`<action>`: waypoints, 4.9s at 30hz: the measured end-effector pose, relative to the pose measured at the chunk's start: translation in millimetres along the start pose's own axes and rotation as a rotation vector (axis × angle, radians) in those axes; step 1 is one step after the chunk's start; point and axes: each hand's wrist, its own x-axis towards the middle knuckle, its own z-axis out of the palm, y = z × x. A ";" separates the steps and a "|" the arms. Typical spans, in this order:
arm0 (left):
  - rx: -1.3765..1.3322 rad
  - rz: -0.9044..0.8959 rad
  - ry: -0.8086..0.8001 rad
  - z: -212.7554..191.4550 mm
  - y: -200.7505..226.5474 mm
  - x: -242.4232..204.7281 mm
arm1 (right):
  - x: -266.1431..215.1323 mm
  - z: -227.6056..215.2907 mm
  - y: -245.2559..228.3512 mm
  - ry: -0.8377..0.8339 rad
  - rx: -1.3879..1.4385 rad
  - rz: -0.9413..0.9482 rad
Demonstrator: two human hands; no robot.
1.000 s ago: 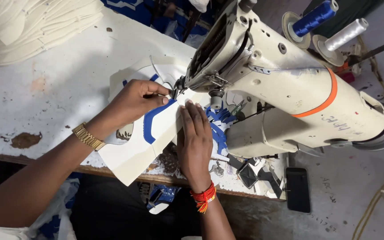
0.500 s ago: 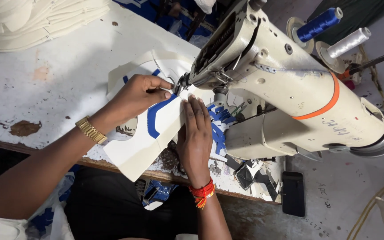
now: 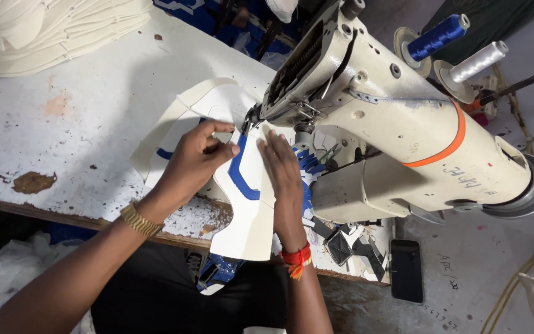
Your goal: Stitching pieces of shoe upper material together using an industrial sewing machine.
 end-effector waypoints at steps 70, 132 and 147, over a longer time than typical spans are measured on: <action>0.381 0.198 0.045 -7.3 7.0 5.5 | 3.5 2.3 -25.4 0.061 -0.068 -0.067; 1.136 0.130 0.531 -320.7 93.0 69.3 | -112.4 85.1 19.6 0.220 -0.244 0.237; 1.471 0.516 0.357 -176.6 2.4 -92.1 | -72.9 85.6 -107.0 -0.275 0.629 0.231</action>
